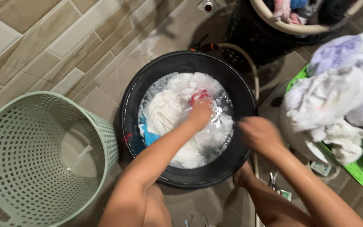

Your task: The person hand-washes clothes in a black bucket filled with soapy water. They repeatedly submerge, agitate, and wring out various garments, then transfer the washed items to a green laundry basket.

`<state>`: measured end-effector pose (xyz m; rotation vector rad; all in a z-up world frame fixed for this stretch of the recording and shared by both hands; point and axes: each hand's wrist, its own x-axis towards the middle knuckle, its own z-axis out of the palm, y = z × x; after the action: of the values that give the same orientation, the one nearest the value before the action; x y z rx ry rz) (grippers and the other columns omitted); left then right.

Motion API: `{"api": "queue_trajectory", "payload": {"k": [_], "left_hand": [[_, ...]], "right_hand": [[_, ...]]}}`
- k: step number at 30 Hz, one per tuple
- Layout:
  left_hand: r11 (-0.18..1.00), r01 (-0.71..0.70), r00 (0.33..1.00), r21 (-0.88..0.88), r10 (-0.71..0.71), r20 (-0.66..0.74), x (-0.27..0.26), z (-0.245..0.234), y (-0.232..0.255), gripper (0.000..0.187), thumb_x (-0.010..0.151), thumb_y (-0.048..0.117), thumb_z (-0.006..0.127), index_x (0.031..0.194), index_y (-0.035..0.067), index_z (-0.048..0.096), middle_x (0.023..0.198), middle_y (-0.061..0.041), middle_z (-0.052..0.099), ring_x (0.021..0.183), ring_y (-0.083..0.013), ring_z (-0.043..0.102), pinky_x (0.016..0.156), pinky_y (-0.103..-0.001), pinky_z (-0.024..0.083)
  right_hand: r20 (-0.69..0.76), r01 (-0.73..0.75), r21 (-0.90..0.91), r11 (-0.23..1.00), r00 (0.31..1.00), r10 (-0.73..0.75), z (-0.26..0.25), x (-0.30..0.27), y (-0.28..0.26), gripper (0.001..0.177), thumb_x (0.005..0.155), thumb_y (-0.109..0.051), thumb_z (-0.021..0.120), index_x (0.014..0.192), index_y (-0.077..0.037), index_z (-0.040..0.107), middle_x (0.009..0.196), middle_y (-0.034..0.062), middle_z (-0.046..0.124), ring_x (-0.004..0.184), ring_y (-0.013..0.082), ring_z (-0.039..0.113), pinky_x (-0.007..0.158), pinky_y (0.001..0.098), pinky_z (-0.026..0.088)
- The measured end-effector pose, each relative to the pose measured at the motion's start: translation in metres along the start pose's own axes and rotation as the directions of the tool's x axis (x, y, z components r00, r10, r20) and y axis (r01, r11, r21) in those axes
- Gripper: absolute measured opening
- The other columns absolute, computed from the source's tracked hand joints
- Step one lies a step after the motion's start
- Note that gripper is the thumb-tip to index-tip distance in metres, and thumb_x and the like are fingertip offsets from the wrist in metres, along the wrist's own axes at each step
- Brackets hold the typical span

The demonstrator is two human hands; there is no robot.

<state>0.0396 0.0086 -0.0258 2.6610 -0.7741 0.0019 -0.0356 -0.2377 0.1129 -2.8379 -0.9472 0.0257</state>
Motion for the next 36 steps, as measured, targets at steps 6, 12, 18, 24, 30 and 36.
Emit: {"api": "queue_trajectory", "payload": {"k": [6,12,18,24,30,36], "left_hand": [[0.966,0.204,0.811,0.158,-0.257,0.525,-0.084,0.079,-0.099,0.036,0.095,0.020,0.054,0.128,0.019,0.070,0.156,-0.012,0.041,0.149,-0.0324,0.027,0.121,-0.065,0.013],[0.914,-0.056,0.665,0.402,-0.266,0.697,-0.102,0.139,-0.137,0.050,0.101,0.026,0.045,0.150,0.018,0.050,0.172,-0.003,0.007,0.159,-0.0295,-0.010,0.120,-0.067,-0.008],[0.971,0.106,0.757,0.216,-0.220,0.616,-0.112,0.117,-0.135,0.048,0.104,0.030,0.046,0.150,0.016,0.050,0.171,-0.008,0.020,0.160,-0.0283,0.006,0.126,-0.058,0.000],[0.901,0.370,0.727,-0.227,-0.129,0.674,-0.045,0.024,-0.080,0.102,0.071,0.031,0.083,0.158,0.020,0.032,0.163,-0.015,0.031,0.153,-0.0347,0.022,0.123,-0.051,0.020],[0.711,0.030,0.959,-0.702,0.179,0.222,0.000,-0.015,-0.015,0.068,0.075,0.043,0.087,0.135,0.021,0.061,0.133,-0.001,0.070,0.126,-0.0220,0.064,0.120,-0.042,0.040],[0.718,0.040,0.967,-0.695,0.146,0.207,-0.007,-0.036,-0.011,0.053,0.064,0.022,0.082,0.117,0.020,0.074,0.114,-0.005,0.075,0.109,-0.0293,0.068,0.095,-0.046,0.052]], "right_hand": [[0.286,-0.461,0.353,0.814,0.882,0.375,0.194,0.148,0.017,0.044,0.088,-0.031,0.074,0.125,-0.010,0.062,0.110,0.0160,0.069,0.103,0.0361,0.063,0.092,0.0456,0.050],[0.010,-0.201,-0.161,0.966,0.979,0.205,0.340,0.161,-0.036,0.048,0.081,-0.027,0.064,0.126,-0.010,0.066,0.114,0.0158,0.071,0.109,0.0341,0.065,0.102,0.0511,0.050],[0.268,-0.579,0.140,0.803,0.803,0.532,0.354,0.094,-0.047,0.038,0.079,-0.021,0.067,0.115,-0.010,0.071,0.107,0.0141,0.074,0.100,0.0285,0.067,0.091,0.0434,0.052],[0.395,-0.716,0.425,0.554,0.698,0.598,0.234,0.096,-0.041,0.022,0.085,-0.013,0.073,0.106,-0.004,0.074,0.092,0.0150,0.077,0.082,0.0208,0.072,0.074,0.0334,0.056],[0.295,-0.424,0.896,0.132,0.791,0.536,-0.002,0.105,-0.074,0.011,0.091,-0.004,0.068,0.100,0.001,0.073,0.096,0.0090,0.078,0.085,0.0148,0.073,0.072,0.0277,0.059],[-0.064,0.291,0.949,-0.126,0.563,0.824,-0.038,0.026,-0.070,0.004,0.096,-0.006,0.070,0.095,-0.002,0.069,0.087,0.0061,0.069,0.074,0.0167,0.068,0.067,0.0308,0.056]]}}
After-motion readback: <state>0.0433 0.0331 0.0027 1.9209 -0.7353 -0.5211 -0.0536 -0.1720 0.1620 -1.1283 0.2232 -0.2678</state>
